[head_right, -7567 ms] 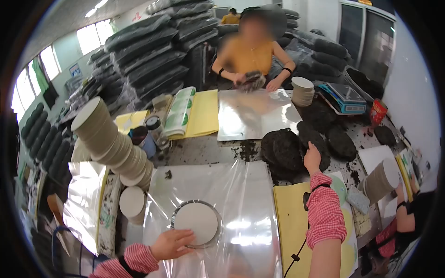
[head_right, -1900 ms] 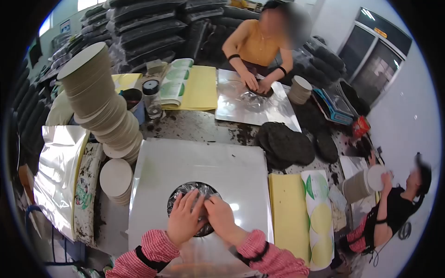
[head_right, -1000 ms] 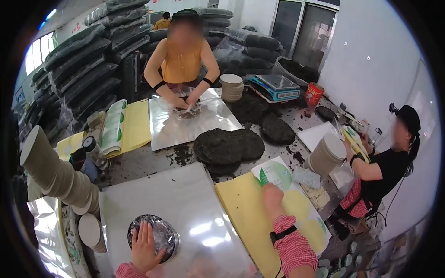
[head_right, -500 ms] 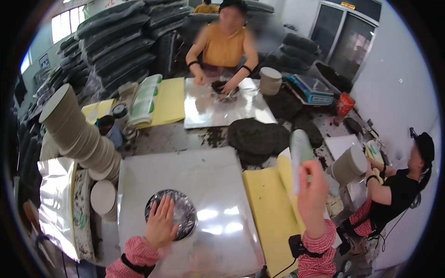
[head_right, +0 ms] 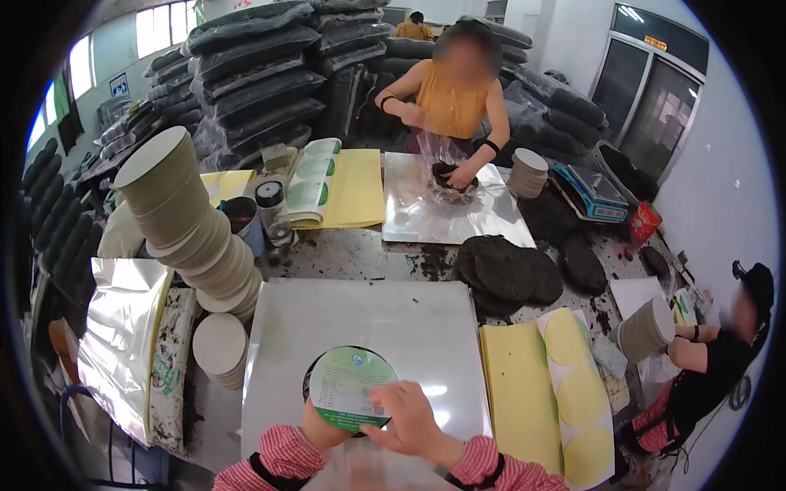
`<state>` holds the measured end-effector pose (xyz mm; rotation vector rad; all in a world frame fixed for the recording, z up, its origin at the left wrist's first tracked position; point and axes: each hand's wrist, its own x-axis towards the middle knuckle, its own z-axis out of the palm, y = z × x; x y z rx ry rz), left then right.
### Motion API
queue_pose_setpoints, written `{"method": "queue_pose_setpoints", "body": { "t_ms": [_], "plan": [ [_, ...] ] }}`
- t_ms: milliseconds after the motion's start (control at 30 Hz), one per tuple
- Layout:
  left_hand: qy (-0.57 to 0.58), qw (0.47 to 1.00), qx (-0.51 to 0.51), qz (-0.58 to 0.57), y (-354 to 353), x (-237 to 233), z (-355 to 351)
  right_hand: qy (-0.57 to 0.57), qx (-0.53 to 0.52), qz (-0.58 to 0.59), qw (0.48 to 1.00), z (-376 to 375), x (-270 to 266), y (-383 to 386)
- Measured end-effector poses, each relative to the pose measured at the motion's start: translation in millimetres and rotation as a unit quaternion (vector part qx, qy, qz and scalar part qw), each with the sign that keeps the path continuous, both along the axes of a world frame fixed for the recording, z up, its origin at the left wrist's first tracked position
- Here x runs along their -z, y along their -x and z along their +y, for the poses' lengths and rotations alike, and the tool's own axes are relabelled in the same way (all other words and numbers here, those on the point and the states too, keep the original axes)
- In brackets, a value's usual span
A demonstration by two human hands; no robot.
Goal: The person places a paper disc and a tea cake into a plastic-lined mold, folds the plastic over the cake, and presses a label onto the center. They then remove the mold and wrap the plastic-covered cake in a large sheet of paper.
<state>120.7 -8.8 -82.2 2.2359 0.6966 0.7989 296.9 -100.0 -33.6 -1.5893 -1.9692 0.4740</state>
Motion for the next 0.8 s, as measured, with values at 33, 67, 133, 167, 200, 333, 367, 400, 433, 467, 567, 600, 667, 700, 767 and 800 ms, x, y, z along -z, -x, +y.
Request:
{"method": "queue_pose_setpoints", "body": {
  "t_ms": [33, 67, 133, 167, 200, 333, 367, 400, 433, 467, 567, 600, 667, 700, 767, 800],
  "plan": [
    [0.004, 1.000, 0.003, 0.002, 0, 1, 1, -0.026, -0.001, 0.137, 0.990, 17, -1, 1],
    [0.026, 0.999, 0.033, 0.016, 2, 3, 3, -0.054, -0.001, 0.270, 0.961, 31, 5, 2],
    [0.042, 0.997, 0.054, 0.034, 5, 2, 5, -0.044, 0.001, 0.301, 0.953, 49, 31, 5],
    [0.075, 0.996, -0.019, -0.041, 5, -1, 4, -0.060, 0.003, 0.190, 0.980, 51, 40, 11],
    [0.105, 0.983, -0.094, -0.120, 7, -2, 5, -0.079, 0.004, 0.075, 0.994, 53, 44, 17],
    [0.165, 0.935, -0.141, -0.281, 19, 0, 1, -0.038, -0.043, -0.184, 0.981, 52, 37, 36],
    [0.073, 0.962, -0.145, -0.219, 22, 9, 6, -0.040, -0.045, -0.165, 0.984, 52, 37, 37],
    [0.079, 0.962, -0.144, -0.219, 28, 8, 8, -0.035, -0.044, -0.165, 0.985, 53, 35, 37],
    [0.069, 0.969, -0.180, -0.156, 34, 5, 8, -0.034, -0.046, -0.165, 0.985, 53, 33, 38],
    [0.056, 0.971, -0.214, -0.092, 40, 4, 7, -0.035, -0.048, -0.165, 0.985, 52, 33, 39],
    [0.097, 0.966, -0.240, -0.028, 45, 15, 10, -0.034, -0.044, -0.180, 0.982, 50, 34, 40],
    [0.137, 0.961, -0.239, 0.001, 46, 13, 8, -0.029, -0.043, -0.186, 0.981, 48, 32, 40],
    [-0.047, 0.990, -0.126, 0.038, 27, -57, -5, 0.048, -0.027, -0.171, 0.984, 42, 29, 40],
    [-0.139, 0.988, -0.059, -0.040, 8, -71, -13, -0.052, -0.003, -0.245, 0.968, 43, 50, 37],
    [-0.226, 0.967, -0.008, -0.120, -16, -86, -31, -0.163, 0.018, -0.162, 0.973, 39, 67, 29],
    [-0.221, 0.973, 0.020, -0.062, -20, -90, -37, -0.161, 0.006, -0.163, 0.973, 35, 58, 22]
  ]
}}
